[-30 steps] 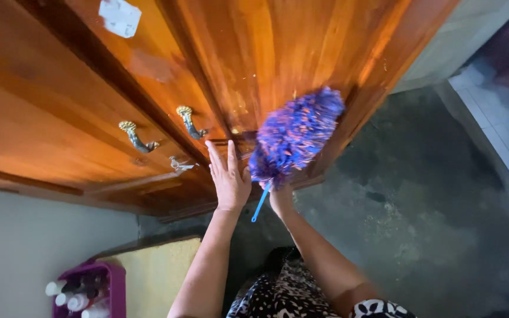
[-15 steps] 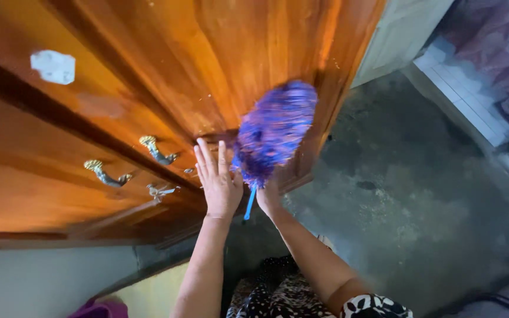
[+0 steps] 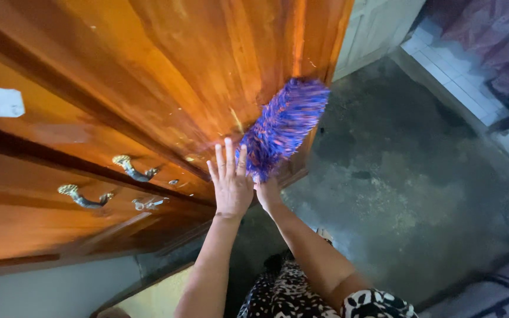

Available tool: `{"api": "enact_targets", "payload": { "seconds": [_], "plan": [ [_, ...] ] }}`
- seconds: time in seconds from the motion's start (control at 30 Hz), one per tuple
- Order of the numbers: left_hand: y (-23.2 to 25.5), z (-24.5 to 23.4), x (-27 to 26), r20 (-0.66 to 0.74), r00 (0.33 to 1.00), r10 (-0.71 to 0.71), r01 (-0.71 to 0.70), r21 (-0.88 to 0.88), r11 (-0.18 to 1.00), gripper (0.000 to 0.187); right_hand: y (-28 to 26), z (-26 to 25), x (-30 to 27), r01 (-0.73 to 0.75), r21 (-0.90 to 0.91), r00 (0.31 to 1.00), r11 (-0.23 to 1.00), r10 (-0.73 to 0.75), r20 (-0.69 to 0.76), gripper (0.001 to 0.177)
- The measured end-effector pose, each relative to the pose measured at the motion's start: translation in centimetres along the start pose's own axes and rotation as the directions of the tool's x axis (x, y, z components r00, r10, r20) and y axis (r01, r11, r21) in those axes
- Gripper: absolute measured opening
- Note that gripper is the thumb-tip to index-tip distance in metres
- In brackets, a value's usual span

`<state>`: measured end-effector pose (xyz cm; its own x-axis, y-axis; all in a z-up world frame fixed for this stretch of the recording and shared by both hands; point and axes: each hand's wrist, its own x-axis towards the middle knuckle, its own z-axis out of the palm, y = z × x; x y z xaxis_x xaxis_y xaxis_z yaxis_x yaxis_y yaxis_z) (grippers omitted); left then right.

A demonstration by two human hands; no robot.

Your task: The person uses a feather duster to wipe dust from a bedsheet, pillows, a small bedside table, and a wooden wardrobe. The person moves the duster across each surface in sequence, covering the bed, then the table, then the wardrobe doors.

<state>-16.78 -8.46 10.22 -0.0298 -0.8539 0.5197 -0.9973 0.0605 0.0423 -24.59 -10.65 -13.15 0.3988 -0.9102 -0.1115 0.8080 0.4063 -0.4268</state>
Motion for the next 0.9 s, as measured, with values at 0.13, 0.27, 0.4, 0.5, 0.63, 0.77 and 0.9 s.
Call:
{"api": "enact_targets", "payload": {
  "seconds": [0.13, 0.27, 0.4, 0.5, 0.63, 0.77, 0.9],
  "plan": [
    [1.1, 1.0, 1.1, 0.029, 0.999, 0.040, -0.041, 0.021, 0.999, 0.096, -2.3, 1.9, 0.5, -0.015, -0.060, 1.000, 0.998, 0.016, 0.027, 0.038],
    [1.7, 1.3, 1.3, 0.076, 0.997, 0.012, -0.015, 0.029, 0.999, 0.096, -2.4, 1.8, -0.5, -0.051, -0.110, 0.998, 0.993, 0.055, 0.030, 0.038],
    [1.8, 1.5, 2.1, 0.074, 0.997, -0.020, 0.016, 0.059, 0.998, 0.095, -1.6, 0.0, 0.5, -0.076, -0.168, 0.995, 0.983, 0.085, 0.049, 0.039],
    [1.7, 1.1, 2.7, 0.082, 0.996, -0.045, 0.040, 0.064, 0.997, 0.096, -6.7, 6.5, -2.2, 0.165, -0.947, 0.983, 0.277, 0.030, 0.180, 0.033],
    [1.6, 1.3, 2.7, 0.066, 0.997, -0.047, 0.042, 0.075, 0.996, 0.096, 2.5, -3.6, 1.6, -0.167, 0.221, 0.986, 0.961, 0.168, 0.011, 0.033],
    [1.5, 1.2, 2.6, 0.071, 0.996, -0.055, 0.049, 0.081, 0.995, 0.094, 0.5, 1.2, 1.1, -0.196, -0.082, 0.959, 0.977, 0.173, -0.223, 0.034],
    [1.2, 1.5, 2.4, 0.082, 0.996, -0.039, 0.030, 0.104, 0.994, 0.100, -1.3, 4.2, -0.1, 0.014, -0.972, 0.941, 0.234, -0.332, -0.067, 0.016]
  ]
}}
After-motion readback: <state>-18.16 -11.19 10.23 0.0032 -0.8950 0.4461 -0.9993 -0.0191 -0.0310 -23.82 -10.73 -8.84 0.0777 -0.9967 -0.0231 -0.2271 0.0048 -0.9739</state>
